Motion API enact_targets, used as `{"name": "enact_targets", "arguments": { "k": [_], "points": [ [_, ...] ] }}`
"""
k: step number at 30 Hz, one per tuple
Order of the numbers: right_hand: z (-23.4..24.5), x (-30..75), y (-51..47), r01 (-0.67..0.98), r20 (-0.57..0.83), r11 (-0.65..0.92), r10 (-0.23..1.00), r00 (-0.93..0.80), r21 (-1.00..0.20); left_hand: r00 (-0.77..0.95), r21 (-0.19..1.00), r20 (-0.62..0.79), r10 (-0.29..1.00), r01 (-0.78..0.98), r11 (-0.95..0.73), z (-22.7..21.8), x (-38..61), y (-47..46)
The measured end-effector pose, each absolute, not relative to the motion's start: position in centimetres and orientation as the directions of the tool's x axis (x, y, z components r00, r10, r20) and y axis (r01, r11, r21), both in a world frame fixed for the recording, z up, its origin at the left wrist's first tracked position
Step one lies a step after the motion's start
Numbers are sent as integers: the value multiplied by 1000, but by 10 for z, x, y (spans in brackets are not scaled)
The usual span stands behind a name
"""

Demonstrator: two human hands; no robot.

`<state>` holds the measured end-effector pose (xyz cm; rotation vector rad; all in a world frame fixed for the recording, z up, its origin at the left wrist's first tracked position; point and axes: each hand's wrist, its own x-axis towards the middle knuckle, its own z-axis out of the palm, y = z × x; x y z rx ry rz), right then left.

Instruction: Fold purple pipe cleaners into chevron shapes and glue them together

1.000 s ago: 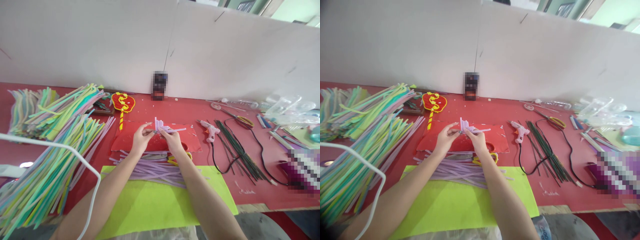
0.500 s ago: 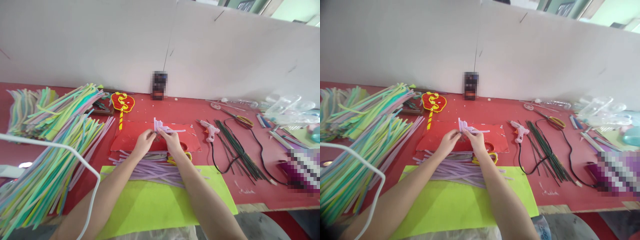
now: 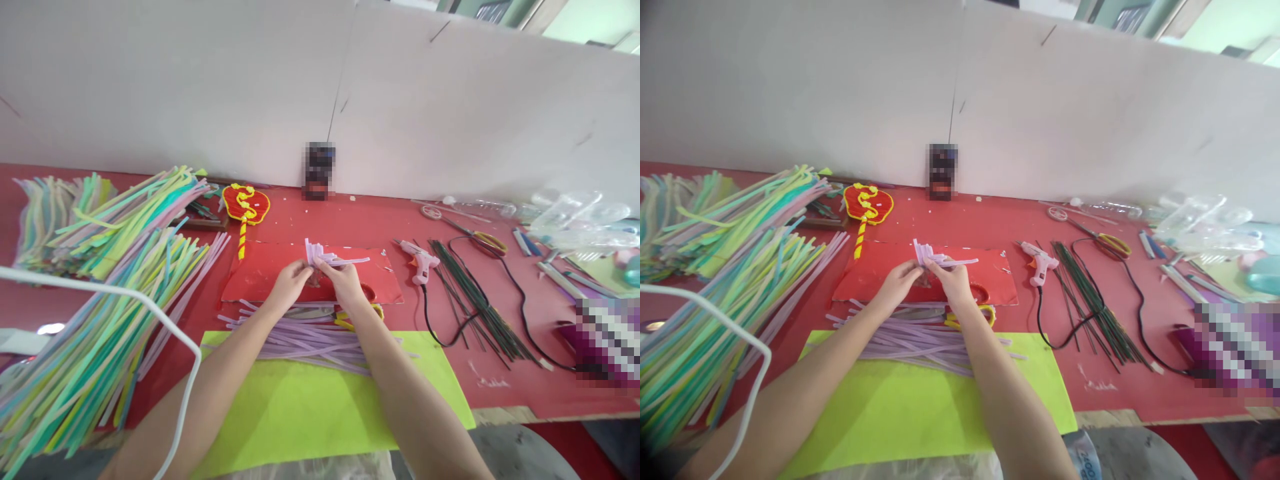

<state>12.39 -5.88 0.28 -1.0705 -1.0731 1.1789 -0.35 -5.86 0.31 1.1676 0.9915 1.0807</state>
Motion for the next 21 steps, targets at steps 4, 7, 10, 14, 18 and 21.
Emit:
{"name": "enact_targets", "arguments": {
  "k": [4, 7, 10, 14, 18, 21],
  "points": [
    [4, 124, -58, -133, 69, 80, 994, 85, -988, 233, 951, -151, 961, -230, 205, 5, -3, -59],
    [3, 124, -58, -126, 76, 87, 993, 90, -988, 237, 921, -173, 956, -305, 242, 7, -3, -61],
    [0, 125, -56, -98, 90, 100, 991, 102, -990, 232, 909, -192, 954, -325, 262, 8, -3, -62],
    [-5, 126, -54, -39, 131, 137, 983, 127, -990, 225, 910, -227, 947, -299, 289, 12, -3, -62],
    [-5, 126, -54, -15, 146, 149, 980, 132, -989, 228, 892, -228, 946, -341, 298, 14, -3, -63],
    [-4, 125, -54, -37, 134, 140, 983, 124, -990, 237, 880, -214, 948, -374, 292, 13, -3, -63]
  ]
}}
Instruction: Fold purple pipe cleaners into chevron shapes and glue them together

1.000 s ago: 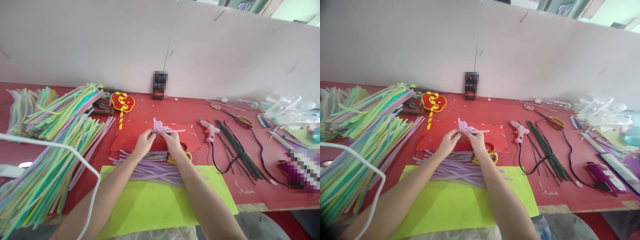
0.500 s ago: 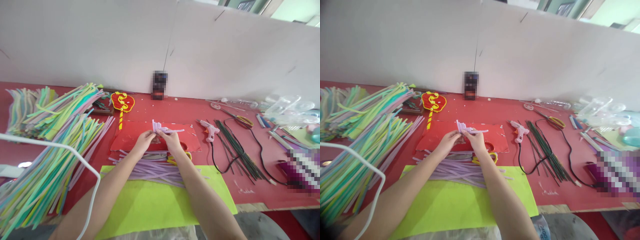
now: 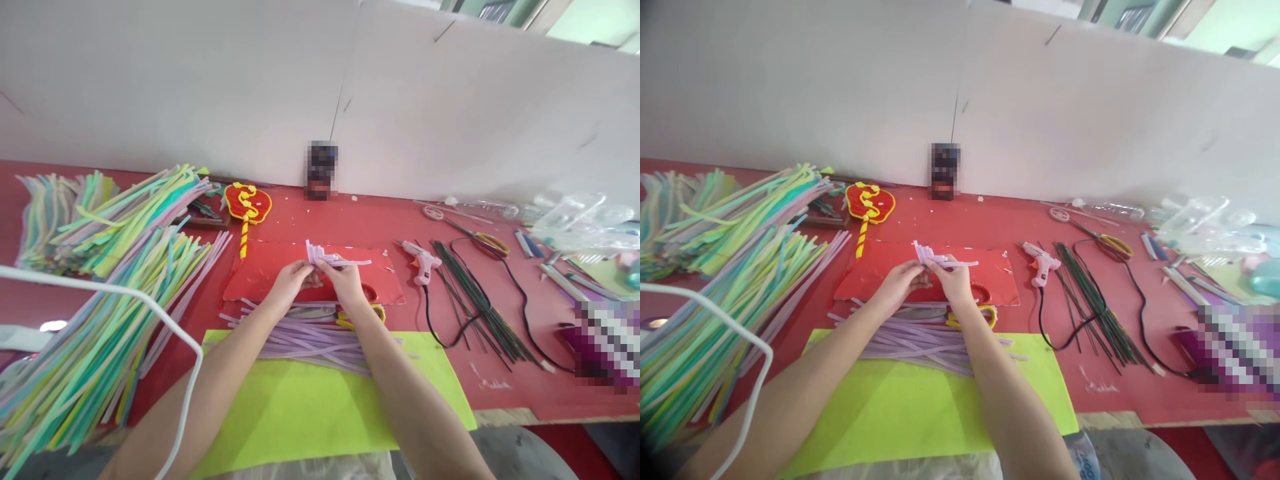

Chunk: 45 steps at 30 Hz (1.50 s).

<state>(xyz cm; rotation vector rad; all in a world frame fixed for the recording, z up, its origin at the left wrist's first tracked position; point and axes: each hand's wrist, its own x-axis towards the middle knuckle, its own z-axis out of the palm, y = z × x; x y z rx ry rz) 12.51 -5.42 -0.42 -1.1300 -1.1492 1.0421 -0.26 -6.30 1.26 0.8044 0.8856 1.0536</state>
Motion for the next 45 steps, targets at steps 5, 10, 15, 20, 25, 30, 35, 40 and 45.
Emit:
{"name": "enact_targets", "arguments": {
  "k": [5, 10, 15, 20, 25, 30, 35, 40, 45],
  "points": [
    [-5, 125, -54, -70, 113, 122, 987, 115, -990, 233, 873, -198, 952, -399, 279, 8, -2, -62],
    [-3, 123, -55, -67, 113, 122, 986, 123, -990, 202, 855, -204, 958, -440, 275, 8, 0, -63],
    [-1, 122, -57, -78, 114, 125, 985, 127, -989, 193, 834, -222, 956, -471, 289, 11, 2, -64],
    [-1, 122, -56, -91, 96, 107, 988, 122, -990, 193, 845, -216, 957, -454, 282, 9, 2, -63],
    [3, 122, -57, -162, 27, 43, 994, 102, -986, 230, 874, -155, 961, -422, 242, 6, 0, -64],
    [4, 123, -57, -271, -64, -39, 994, 84, -962, 302, 904, -147, 942, -346, 252, 5, -2, -64],
    [5, 123, -58, -297, -63, -45, 997, 51, -954, 310, 878, -194, 931, -369, 306, 5, -2, -62],
    [4, 124, -58, -243, -18, -11, 1000, 26, -970, 283, 873, -219, 934, -371, 317, 6, -1, -62],
    [3, 124, -57, -206, 2, 6, 1000, 21, -978, 260, 887, -218, 941, -349, 302, 7, -2, -62]
  ]
}}
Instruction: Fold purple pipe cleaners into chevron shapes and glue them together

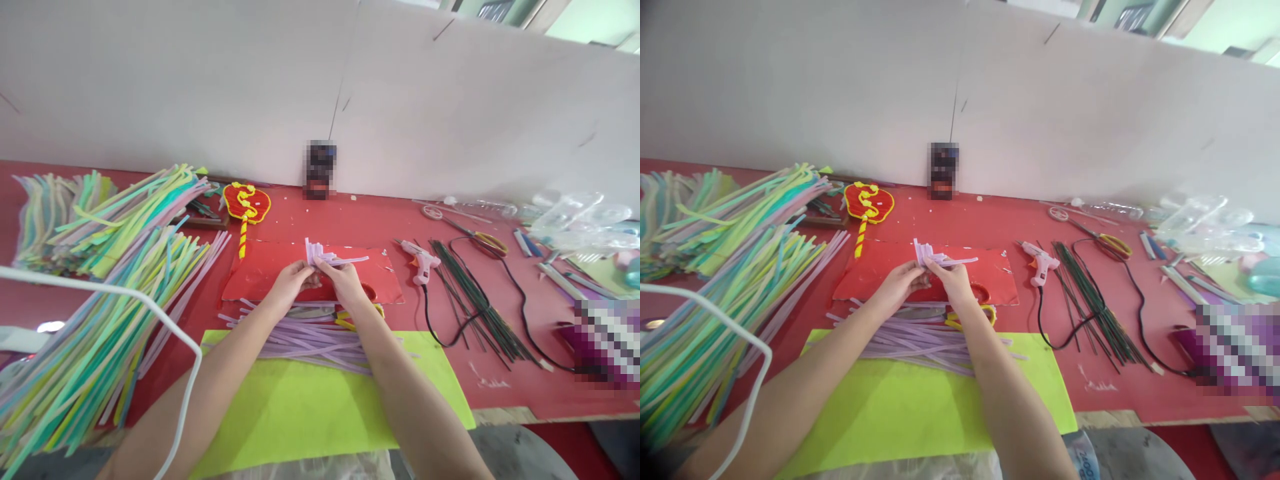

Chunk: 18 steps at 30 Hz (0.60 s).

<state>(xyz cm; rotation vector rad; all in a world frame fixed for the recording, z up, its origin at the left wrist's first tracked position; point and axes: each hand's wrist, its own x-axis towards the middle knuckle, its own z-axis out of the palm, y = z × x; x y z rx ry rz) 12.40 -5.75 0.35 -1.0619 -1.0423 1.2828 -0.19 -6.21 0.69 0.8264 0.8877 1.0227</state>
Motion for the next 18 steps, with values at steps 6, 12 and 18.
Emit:
{"name": "enact_targets", "arguments": {
  "k": [6, 12, 18],
  "points": [
    [5, 124, -58, -247, -43, -33, 999, 33, -968, 235, 941, -136, 962, -273, 199, 4, -3, -62],
    [2, 127, -55, -215, -11, -7, 1000, 15, -977, 213, 978, -61, 975, -181, 101, 7, -4, -62],
    [6, 126, -55, -255, -27, -9, 997, 69, -967, 177, 988, -40, 983, -138, 65, 6, -6, -59]
  ]
}}
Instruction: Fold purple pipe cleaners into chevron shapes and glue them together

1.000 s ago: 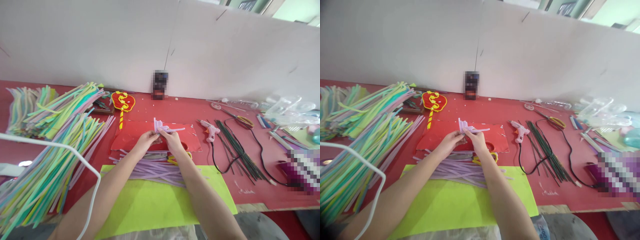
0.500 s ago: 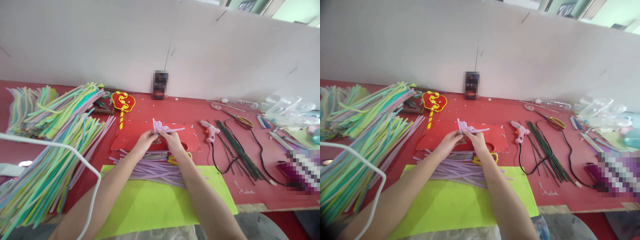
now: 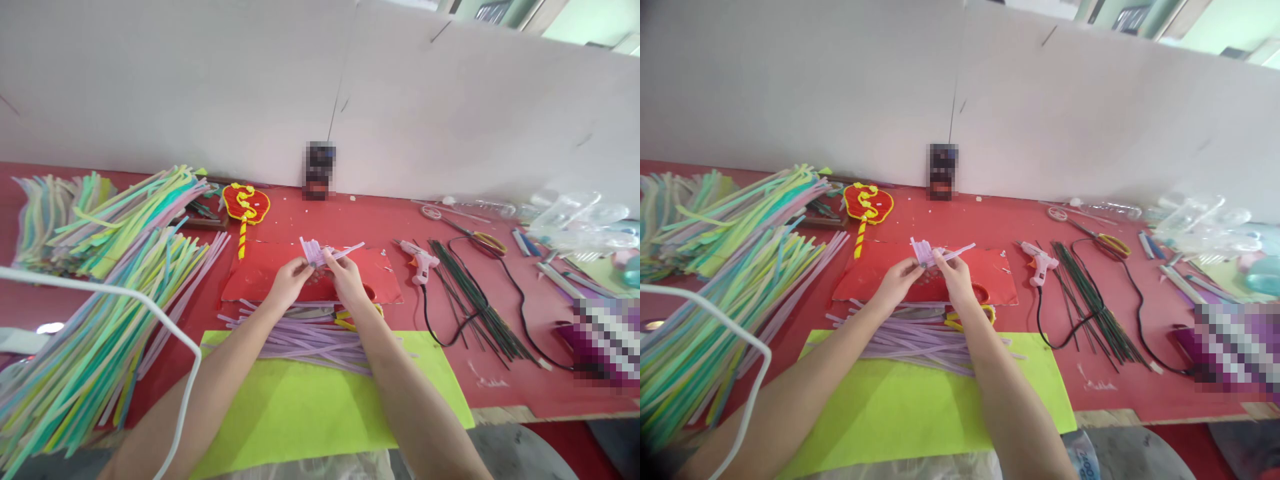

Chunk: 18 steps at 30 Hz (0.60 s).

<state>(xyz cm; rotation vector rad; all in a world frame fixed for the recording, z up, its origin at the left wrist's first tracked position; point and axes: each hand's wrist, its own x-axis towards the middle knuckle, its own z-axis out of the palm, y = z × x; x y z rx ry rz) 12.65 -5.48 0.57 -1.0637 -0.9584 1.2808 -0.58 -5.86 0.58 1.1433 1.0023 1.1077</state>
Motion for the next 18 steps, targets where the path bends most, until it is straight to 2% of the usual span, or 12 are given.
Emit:
{"name": "enact_targets", "arguments": {
  "k": [4, 10, 18],
  "points": [
    [5, 128, -53, -222, -29, 14, 982, 188, -975, 159, 993, -27, 987, -109, 45, 2, -7, -57],
    [1, 132, -52, -129, 63, 93, 973, 224, -987, 156, 997, 39, 987, 63, -49, 1, -8, -58],
    [8, 131, -55, -33, 118, 127, 971, 207, -991, 138, 1000, -12, 990, -22, 15, 1, -8, -57]
  ]
}}
